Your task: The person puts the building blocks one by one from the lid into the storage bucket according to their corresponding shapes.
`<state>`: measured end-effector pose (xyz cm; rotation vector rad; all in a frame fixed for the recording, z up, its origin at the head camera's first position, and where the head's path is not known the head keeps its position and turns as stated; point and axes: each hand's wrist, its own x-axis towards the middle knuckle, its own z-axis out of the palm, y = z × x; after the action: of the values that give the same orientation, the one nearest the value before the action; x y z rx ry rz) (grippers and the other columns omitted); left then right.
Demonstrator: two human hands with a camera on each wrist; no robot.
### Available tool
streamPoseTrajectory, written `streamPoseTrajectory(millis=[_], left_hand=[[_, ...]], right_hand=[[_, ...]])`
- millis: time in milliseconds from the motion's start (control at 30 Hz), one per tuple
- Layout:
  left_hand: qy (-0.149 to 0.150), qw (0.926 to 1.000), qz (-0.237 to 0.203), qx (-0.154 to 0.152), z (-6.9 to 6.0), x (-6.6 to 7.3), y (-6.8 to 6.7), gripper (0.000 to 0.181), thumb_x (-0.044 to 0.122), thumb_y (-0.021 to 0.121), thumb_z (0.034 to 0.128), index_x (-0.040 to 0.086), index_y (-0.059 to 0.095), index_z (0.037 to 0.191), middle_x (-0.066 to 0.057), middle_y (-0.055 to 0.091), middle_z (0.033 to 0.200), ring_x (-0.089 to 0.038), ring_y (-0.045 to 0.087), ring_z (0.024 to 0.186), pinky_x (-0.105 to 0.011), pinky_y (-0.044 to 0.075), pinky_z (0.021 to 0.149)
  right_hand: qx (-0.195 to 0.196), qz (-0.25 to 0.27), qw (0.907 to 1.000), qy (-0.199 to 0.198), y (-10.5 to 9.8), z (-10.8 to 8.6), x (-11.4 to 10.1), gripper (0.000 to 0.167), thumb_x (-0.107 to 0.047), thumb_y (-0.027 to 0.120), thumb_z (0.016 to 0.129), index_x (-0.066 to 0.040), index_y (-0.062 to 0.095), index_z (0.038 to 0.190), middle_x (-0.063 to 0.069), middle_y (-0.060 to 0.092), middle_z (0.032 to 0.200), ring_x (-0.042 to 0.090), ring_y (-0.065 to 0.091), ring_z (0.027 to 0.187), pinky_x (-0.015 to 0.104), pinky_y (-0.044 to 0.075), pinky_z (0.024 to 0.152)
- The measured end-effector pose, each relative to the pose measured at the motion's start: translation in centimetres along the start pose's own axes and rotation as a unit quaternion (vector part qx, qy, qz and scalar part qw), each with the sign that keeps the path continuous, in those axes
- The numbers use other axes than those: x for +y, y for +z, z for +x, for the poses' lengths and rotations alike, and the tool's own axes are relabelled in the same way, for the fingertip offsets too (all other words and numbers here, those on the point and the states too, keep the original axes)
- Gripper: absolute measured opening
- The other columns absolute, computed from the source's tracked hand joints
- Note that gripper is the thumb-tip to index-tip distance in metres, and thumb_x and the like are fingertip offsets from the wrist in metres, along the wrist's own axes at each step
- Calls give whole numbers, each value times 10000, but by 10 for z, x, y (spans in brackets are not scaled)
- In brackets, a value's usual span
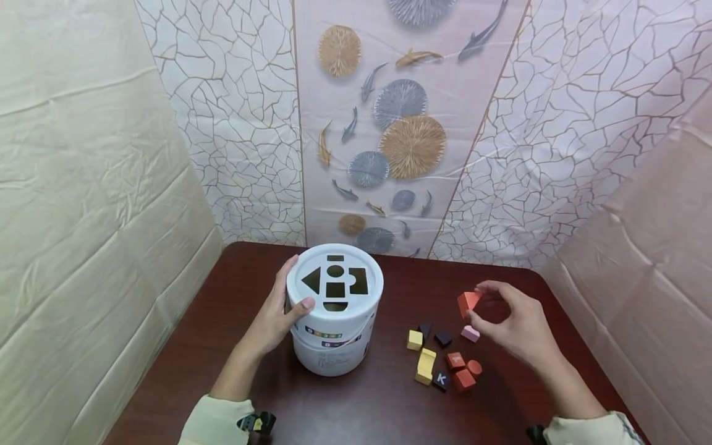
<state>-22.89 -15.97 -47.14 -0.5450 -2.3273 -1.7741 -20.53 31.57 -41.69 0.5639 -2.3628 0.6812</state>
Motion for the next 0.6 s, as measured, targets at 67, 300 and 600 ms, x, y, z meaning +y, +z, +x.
streamPoseTrajectory(millis=[67, 300, 600], left_hand=[[3, 10000, 10, 1, 0, 0, 0, 1036, 643, 744, 982, 328, 154, 1772, -102, 342, 1774, -350, 401, 1580, -721, 288, 1287], [-44, 10000, 70, 38, 0, -1, 0, 1022, 671, 727, 983, 362, 150, 1767, -97, 337, 1779, -357, 400, 1587, -730, 293, 1286], [61, 10000, -62, 17, 0, -2, 0, 1019, 645, 734, 995, 310, 164, 1770, -114, 342, 1776, -354, 392, 1590, -710, 275, 1296]], right_hand=[[3, 64, 9999, -77, -1, 4, -2, 554, -31, 1001, 693, -84, 766, 1192, -12, 811, 1044, 165, 754, 874, 117, 498, 857], [-74, 120, 9992, -374, -2, 18, -11, 532, -37, 997, 699, -85, 765, 1176, -27, 799, 1032, 136, 727, 914, 163, 505, 861], [-50, 262, 9988, -405, -4, 28, -18, 538, -54, 987, 708, -94, 766, 1198, -18, 798, 1038, 135, 728, 946, 136, 503, 880]])
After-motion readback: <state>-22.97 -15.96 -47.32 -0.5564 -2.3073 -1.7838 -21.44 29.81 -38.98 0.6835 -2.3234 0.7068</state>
